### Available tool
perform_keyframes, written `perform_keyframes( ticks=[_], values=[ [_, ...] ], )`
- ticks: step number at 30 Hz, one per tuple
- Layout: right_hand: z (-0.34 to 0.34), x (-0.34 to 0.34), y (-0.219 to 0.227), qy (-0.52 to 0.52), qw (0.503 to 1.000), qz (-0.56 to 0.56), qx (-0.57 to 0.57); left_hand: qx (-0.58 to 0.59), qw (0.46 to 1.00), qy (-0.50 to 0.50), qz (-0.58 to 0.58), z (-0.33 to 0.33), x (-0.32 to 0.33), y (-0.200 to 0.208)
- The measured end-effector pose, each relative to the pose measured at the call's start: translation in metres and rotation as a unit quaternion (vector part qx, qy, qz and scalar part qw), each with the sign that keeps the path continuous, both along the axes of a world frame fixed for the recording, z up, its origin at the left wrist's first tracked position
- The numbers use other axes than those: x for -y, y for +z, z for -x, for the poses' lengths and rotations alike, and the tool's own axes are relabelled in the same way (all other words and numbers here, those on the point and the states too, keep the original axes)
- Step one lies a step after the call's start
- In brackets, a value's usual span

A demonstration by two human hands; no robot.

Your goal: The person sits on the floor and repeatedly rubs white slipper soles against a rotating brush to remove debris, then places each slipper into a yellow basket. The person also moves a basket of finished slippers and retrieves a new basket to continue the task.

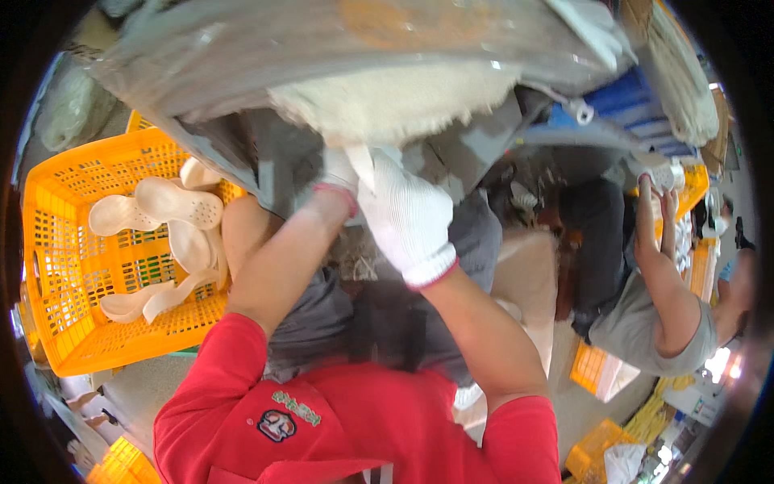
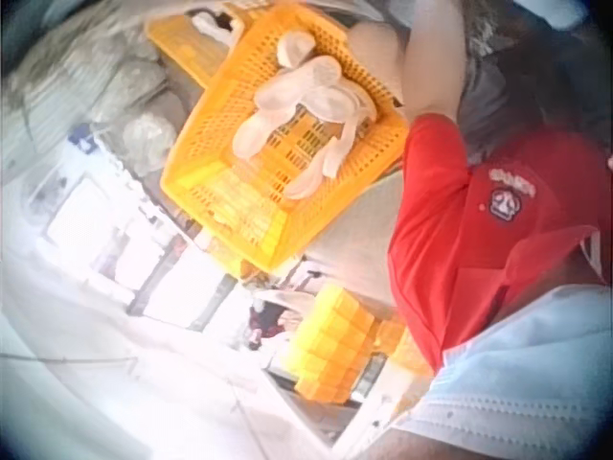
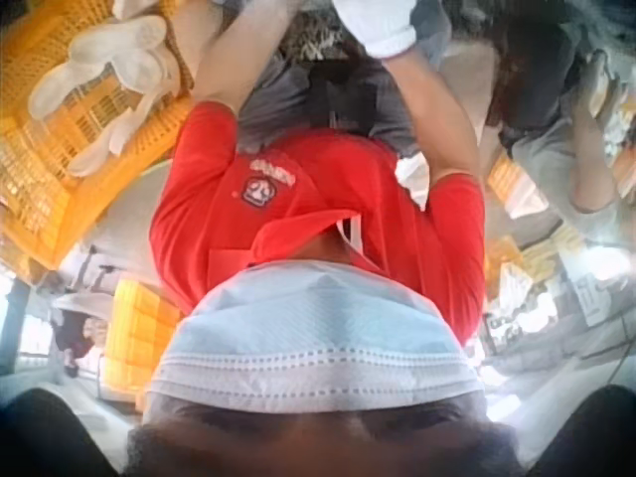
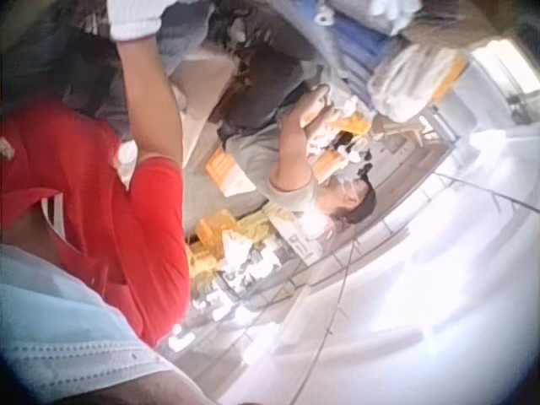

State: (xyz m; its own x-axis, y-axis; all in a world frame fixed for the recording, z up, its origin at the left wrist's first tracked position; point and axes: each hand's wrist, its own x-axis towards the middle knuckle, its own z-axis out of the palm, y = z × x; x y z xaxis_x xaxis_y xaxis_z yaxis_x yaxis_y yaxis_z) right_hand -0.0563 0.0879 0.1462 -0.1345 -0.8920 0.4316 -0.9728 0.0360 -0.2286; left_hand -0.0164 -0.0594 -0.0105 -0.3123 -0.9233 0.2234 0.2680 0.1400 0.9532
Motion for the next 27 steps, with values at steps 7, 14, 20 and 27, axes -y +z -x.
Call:
perform_keyframes(
  ticks=[7, 14, 20, 27],
  values=[
    [-0.001, -0.003, 0.007, -0.033, 0.997, 0.000, 0.075, 0.324, 0.938, -0.115, 0.041, -0.025, -0.042, 0.039],
    [0.004, 0.026, 0.015, 0.019, 0.949, -0.178, 0.259, -0.145, 0.882, -0.086, -0.440, -0.029, -0.068, 0.069],
    [-0.004, -0.023, 0.042, 0.102, 0.935, -0.208, 0.268, -0.139, 0.900, -0.271, -0.311, -0.031, -0.033, 0.038],
    [-0.008, 0.001, 0.043, 0.194, 0.976, -0.097, 0.003, -0.333, 0.797, -0.258, -0.432, -0.014, -0.028, 0.043]
  ],
)
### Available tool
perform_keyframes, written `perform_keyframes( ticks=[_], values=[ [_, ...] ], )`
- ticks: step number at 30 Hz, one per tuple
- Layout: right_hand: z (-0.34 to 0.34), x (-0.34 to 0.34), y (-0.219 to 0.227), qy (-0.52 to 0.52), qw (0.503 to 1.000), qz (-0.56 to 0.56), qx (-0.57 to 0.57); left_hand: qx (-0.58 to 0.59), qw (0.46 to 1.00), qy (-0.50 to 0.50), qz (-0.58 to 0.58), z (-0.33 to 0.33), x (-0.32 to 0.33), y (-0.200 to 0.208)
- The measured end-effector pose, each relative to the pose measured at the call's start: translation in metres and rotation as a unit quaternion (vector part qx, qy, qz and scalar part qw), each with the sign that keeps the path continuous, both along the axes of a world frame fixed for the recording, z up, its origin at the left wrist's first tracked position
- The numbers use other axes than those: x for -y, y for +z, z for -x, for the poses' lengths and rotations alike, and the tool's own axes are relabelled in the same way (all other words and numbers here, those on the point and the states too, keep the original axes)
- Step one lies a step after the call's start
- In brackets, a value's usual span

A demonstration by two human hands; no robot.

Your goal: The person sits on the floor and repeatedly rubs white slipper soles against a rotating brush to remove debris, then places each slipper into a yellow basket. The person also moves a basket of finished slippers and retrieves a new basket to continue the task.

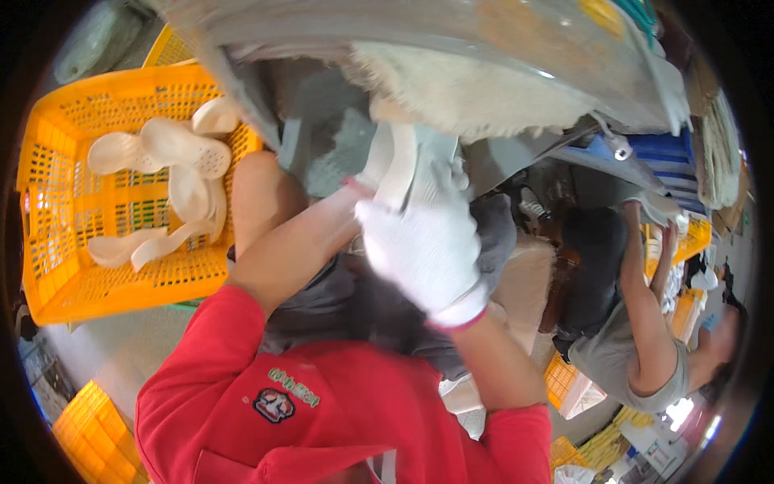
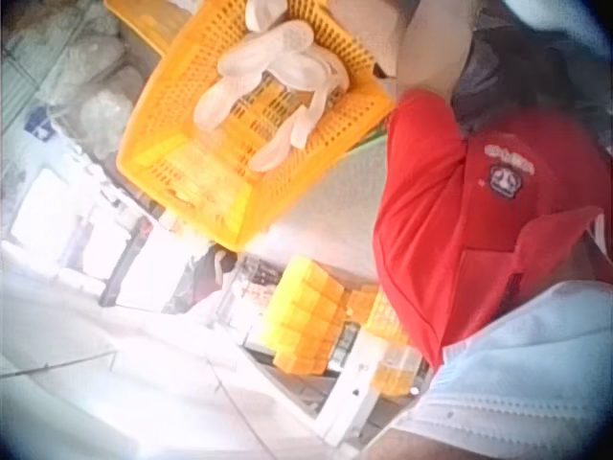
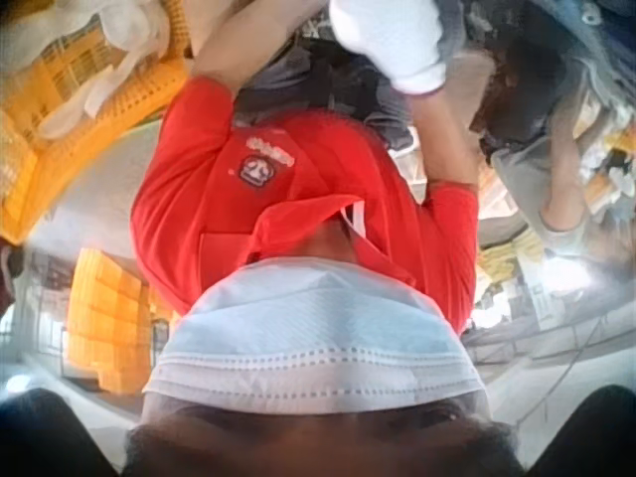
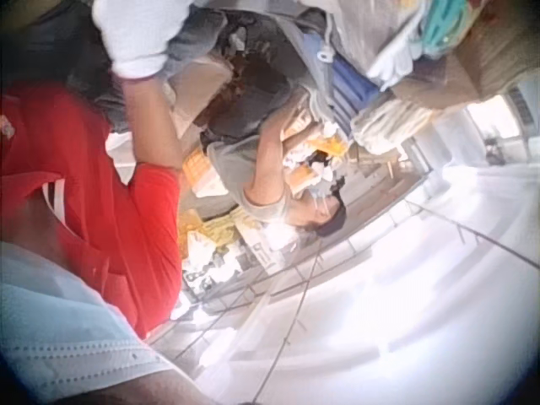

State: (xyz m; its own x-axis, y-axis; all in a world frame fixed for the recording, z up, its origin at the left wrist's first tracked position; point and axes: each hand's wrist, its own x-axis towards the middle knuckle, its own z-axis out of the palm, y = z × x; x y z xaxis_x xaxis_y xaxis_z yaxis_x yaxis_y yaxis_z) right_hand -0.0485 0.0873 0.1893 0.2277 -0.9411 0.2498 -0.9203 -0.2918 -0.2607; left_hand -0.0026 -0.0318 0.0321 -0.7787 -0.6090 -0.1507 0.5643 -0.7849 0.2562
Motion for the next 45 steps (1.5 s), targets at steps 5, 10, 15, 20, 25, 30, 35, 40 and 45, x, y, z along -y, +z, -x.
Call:
perform_keyframes(
  ticks=[5, 10, 15, 20, 25, 30, 35, 40, 45],
  values=[
    [0.006, -0.003, 0.001, -0.009, 0.993, -0.111, -0.026, -0.028, 0.999, 0.009, 0.012, -0.007, -0.023, 0.008],
    [-0.031, -0.067, 0.008, -0.255, 0.952, -0.149, 0.077, -0.120, 0.991, -0.040, -0.032, -0.006, -0.043, 0.007],
    [-0.010, -0.037, -0.003, -0.167, 0.983, -0.008, -0.074, -0.043, 0.990, -0.021, -0.133, 0.002, -0.019, 0.006],
    [0.011, 0.014, -0.027, -0.147, 0.988, -0.021, -0.036, 0.111, 0.983, 0.104, 0.098, -0.002, 0.008, 0.001],
    [0.003, 0.007, -0.019, -0.183, 0.982, -0.036, 0.038, 0.078, 0.991, 0.004, -0.111, -0.018, 0.005, 0.015],
    [-0.005, -0.006, -0.015, -0.242, 0.964, -0.039, 0.102, 0.204, 0.978, -0.005, 0.051, -0.026, -0.011, 0.023],
    [-0.003, 0.015, -0.024, -0.262, 0.952, -0.030, 0.157, 0.403, 0.823, 0.282, 0.286, -0.009, -0.033, 0.003],
    [0.000, 0.016, -0.034, -0.272, 0.915, -0.117, 0.274, 0.160, 0.963, 0.219, 0.005, -0.005, -0.043, 0.007],
    [0.001, -0.004, -0.035, -0.199, 0.917, -0.056, 0.342, 0.175, 0.937, 0.225, 0.202, -0.019, -0.042, 0.008]
  ],
)
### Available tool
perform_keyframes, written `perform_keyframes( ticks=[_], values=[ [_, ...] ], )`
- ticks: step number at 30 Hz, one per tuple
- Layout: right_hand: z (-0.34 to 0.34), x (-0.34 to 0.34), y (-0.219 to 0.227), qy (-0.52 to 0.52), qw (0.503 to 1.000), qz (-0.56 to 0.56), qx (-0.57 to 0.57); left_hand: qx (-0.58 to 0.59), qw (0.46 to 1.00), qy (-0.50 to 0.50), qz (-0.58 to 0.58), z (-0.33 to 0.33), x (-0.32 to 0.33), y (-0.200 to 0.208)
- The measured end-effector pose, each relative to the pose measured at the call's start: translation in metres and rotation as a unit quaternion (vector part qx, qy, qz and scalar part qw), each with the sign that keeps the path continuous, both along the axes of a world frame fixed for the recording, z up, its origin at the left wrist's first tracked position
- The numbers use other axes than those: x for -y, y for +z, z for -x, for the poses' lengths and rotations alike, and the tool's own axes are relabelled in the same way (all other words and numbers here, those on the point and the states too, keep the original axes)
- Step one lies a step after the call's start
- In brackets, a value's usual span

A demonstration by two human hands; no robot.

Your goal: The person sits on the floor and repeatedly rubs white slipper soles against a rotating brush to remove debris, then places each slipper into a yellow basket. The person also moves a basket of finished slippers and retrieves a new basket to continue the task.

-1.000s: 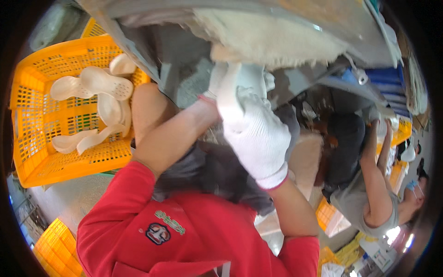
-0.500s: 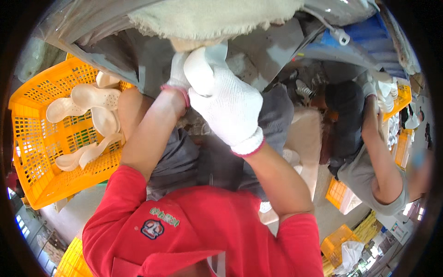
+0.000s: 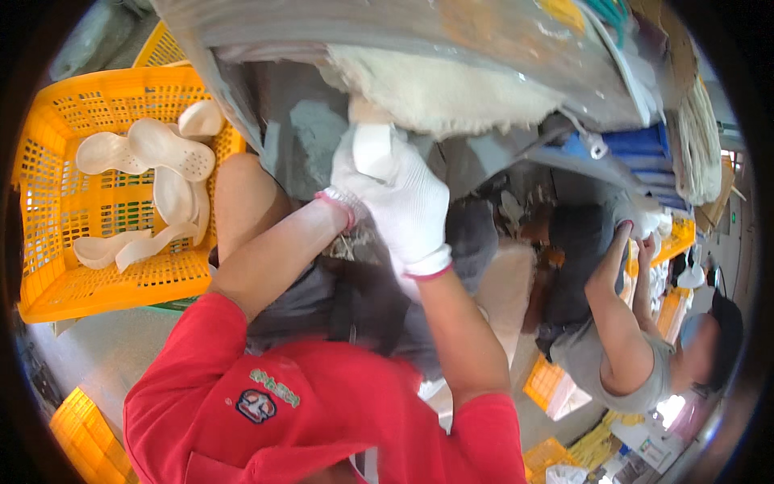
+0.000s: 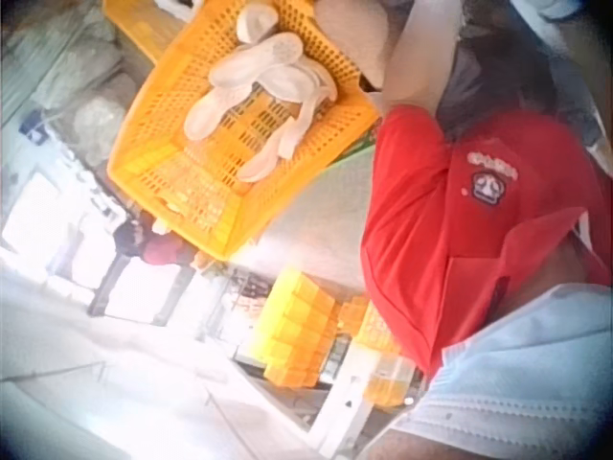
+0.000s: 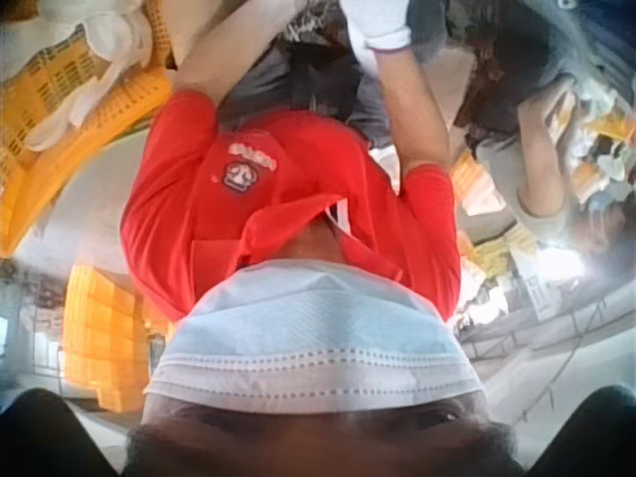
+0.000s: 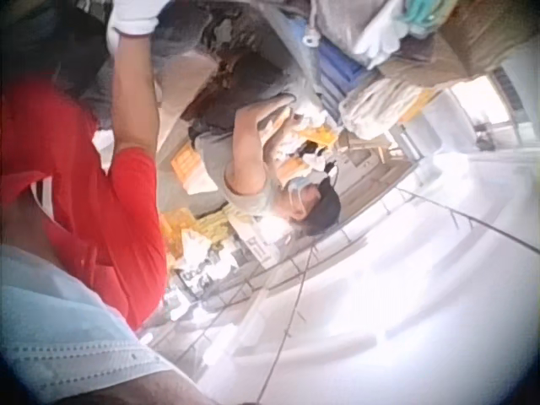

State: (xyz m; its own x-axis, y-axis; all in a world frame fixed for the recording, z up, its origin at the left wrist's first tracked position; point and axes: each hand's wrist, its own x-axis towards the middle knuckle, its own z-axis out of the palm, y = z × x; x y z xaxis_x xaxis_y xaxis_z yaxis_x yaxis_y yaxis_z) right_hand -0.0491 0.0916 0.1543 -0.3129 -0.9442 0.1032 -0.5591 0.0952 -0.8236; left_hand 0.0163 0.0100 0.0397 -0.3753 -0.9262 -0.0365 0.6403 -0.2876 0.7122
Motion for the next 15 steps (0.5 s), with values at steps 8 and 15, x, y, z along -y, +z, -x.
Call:
perform_keyframes(
  ticks=[8, 15],
  values=[
    [-0.011, -0.045, 0.043, 0.150, 0.927, -0.117, -0.323, 0.039, 0.998, -0.033, -0.036, 0.012, 0.049, -0.019],
    [0.015, -0.077, 0.022, 0.059, 0.990, -0.104, 0.069, 0.261, 0.965, 0.009, 0.014, -0.014, 0.029, -0.001]
  ],
)
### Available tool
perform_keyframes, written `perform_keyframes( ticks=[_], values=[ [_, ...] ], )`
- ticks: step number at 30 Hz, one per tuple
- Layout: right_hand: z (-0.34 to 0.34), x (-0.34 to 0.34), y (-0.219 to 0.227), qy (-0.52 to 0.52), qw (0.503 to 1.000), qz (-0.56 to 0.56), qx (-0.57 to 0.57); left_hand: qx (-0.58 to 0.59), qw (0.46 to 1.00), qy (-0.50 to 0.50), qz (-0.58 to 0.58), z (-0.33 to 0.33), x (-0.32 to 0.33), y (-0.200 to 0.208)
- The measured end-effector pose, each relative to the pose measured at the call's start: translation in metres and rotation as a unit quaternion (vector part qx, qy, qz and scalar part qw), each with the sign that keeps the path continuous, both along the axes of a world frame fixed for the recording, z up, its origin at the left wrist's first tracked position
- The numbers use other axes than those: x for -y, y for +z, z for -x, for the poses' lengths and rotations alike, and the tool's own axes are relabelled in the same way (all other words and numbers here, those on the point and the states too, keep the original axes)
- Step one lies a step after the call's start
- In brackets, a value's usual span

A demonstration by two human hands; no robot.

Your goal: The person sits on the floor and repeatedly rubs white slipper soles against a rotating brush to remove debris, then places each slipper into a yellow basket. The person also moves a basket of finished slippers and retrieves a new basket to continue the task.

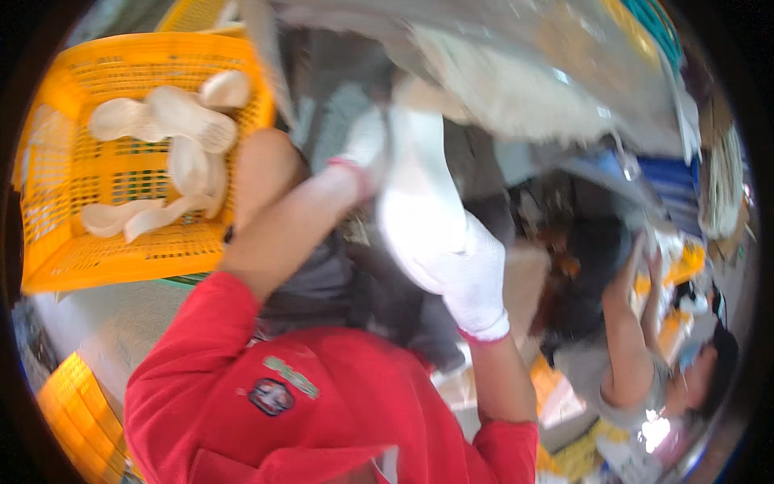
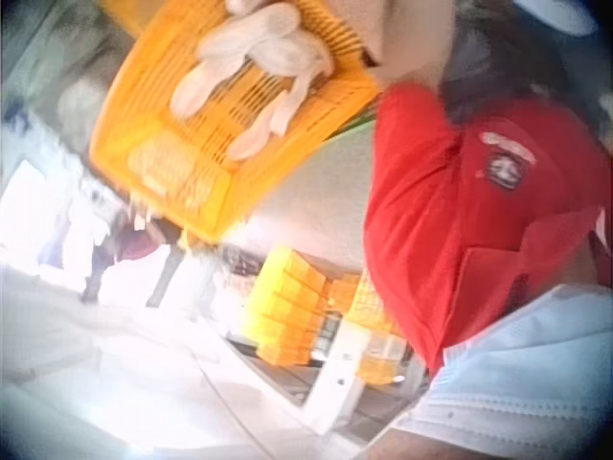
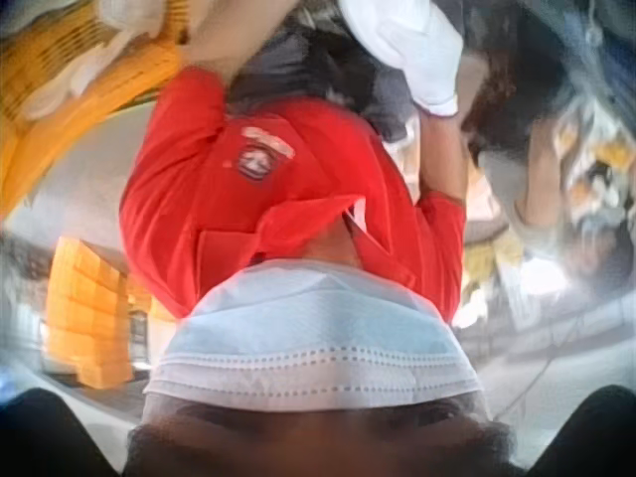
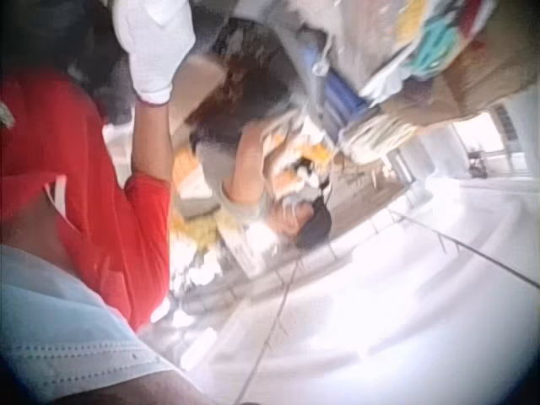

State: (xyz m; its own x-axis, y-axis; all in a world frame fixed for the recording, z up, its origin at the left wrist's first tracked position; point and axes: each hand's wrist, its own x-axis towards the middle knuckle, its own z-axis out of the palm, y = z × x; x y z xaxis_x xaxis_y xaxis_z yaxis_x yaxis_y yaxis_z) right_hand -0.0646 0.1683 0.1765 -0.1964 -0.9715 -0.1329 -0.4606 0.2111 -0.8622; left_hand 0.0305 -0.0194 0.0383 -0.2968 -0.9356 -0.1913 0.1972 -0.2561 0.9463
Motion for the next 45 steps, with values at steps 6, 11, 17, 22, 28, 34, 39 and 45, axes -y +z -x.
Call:
perform_keyframes(
  ticks=[6, 11, 17, 22, 28, 34, 39, 45],
  values=[
    [0.012, -0.029, -0.024, -0.207, 0.882, -0.025, 0.423, -0.262, 0.961, -0.071, -0.060, 0.017, -0.009, -0.027],
    [0.015, 0.035, -0.027, -0.112, 0.923, 0.020, 0.367, -0.200, 0.977, 0.033, -0.064, 0.012, 0.051, -0.022],
    [-0.001, 0.056, -0.006, 0.036, 0.998, 0.040, 0.017, -0.114, 0.993, 0.011, -0.043, -0.014, 0.022, -0.022],
    [-0.005, 0.040, -0.004, 0.017, 0.995, 0.060, -0.075, -0.051, 0.998, -0.033, -0.026, -0.017, -0.006, -0.028],
    [0.025, 0.015, -0.003, 0.057, 0.983, -0.028, -0.174, 0.053, 0.998, -0.036, 0.021, -0.028, -0.024, 0.011],
    [0.121, -0.098, -0.072, 0.027, 0.954, -0.172, -0.244, 0.606, 0.748, 0.169, 0.213, -0.209, 0.001, 0.084],
    [0.173, -0.211, -0.125, 0.000, 0.917, -0.300, -0.262, 0.851, 0.453, -0.267, -0.007, -0.457, 0.042, 0.017],
    [0.127, -0.216, -0.104, -0.076, 0.959, -0.196, -0.190, 0.803, 0.495, -0.328, -0.051, -0.472, 0.036, 0.070]
  ],
)
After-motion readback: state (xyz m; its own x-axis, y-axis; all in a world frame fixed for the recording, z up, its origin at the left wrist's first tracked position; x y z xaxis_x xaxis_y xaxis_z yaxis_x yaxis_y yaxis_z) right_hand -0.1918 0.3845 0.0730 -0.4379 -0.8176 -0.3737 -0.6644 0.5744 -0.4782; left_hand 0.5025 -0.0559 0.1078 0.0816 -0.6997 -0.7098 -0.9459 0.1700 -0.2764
